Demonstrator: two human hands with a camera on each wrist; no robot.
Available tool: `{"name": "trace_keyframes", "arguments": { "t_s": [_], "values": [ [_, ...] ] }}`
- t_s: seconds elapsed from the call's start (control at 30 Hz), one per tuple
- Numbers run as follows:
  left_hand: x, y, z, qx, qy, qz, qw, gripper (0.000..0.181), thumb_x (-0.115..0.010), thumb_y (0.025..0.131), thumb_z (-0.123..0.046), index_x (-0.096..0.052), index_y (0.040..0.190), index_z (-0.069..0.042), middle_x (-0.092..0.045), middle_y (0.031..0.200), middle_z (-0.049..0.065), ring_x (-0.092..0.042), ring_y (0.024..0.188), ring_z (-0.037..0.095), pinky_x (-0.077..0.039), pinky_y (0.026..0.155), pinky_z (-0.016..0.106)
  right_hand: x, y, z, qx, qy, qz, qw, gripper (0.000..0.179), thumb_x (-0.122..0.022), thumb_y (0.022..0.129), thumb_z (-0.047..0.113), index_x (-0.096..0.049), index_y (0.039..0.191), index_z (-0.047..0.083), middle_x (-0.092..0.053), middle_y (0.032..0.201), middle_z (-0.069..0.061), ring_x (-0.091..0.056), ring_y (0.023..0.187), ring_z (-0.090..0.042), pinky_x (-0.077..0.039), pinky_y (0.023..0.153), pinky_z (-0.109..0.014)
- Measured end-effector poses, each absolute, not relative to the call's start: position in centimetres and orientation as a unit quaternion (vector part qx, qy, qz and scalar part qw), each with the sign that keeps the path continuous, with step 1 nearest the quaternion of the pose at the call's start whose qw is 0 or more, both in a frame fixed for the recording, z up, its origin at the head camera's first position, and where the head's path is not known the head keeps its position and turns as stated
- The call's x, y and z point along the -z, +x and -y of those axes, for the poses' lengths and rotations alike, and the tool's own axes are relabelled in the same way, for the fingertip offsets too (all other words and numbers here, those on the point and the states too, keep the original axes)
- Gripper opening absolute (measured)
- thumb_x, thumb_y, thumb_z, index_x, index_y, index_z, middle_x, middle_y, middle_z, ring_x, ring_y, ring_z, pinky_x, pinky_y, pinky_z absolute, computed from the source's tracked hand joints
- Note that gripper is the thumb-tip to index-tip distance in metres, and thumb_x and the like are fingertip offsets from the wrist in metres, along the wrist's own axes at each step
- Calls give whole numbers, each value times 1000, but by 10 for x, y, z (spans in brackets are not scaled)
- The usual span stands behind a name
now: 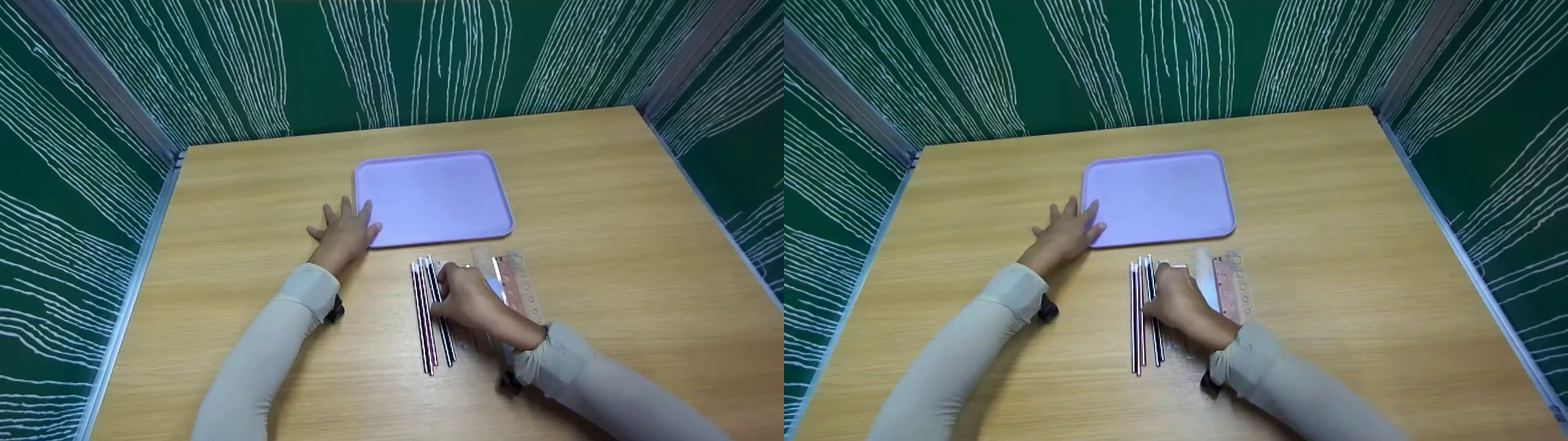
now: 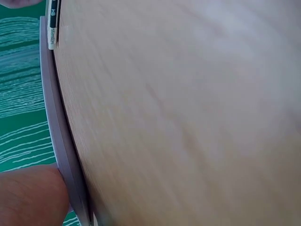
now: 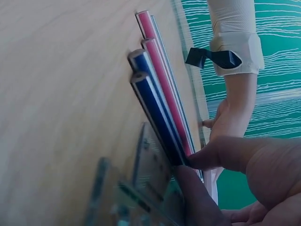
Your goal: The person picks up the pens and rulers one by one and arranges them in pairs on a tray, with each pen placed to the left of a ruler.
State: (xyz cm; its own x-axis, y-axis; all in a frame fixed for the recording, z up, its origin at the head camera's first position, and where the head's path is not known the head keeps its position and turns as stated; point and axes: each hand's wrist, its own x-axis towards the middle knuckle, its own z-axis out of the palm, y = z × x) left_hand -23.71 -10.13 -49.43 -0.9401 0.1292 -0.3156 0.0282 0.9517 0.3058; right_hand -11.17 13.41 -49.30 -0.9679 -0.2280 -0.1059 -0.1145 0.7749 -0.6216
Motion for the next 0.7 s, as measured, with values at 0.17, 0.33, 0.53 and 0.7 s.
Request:
{"name": "trace_keyframes", "arguments": {
  "t_s": [0.17,0.33,0.53,0.7],
  "values": [
    [493,-236,102,-150,41,-973,170,65,-36,105,-60,-17,164,-39,3,173,15,12,153,55,0,105,89,493,-112,-135,319,-93,-939,86,40,-84,66,8,-65,101,0,-67,74,-1,-58,65,-13,-53,62,-29],
    [491,-236,102,-152,45,-972,171,65,-37,106,-59,-17,164,-38,4,173,17,13,152,56,0,104,90,493,-112,-135,326,-95,-937,79,40,-81,65,6,-64,100,-2,-67,73,-2,-56,65,-13,-52,62,-30],
    [490,-235,101,-156,43,-972,172,66,-38,105,-59,-16,164,-38,4,173,16,13,153,55,1,105,90,493,-111,-132,301,-91,-946,76,41,-82,64,12,-63,97,0,-61,73,-3,-55,69,-19,-50,61,-33],
    [490,-235,102,-159,44,-971,174,66,-36,106,-59,-15,164,-38,6,173,15,13,153,55,2,105,89,491,-111,-131,297,-77,-948,88,46,-85,64,16,-63,101,1,-61,77,-4,-57,74,-21,-53,65,-36]
  ]
}}
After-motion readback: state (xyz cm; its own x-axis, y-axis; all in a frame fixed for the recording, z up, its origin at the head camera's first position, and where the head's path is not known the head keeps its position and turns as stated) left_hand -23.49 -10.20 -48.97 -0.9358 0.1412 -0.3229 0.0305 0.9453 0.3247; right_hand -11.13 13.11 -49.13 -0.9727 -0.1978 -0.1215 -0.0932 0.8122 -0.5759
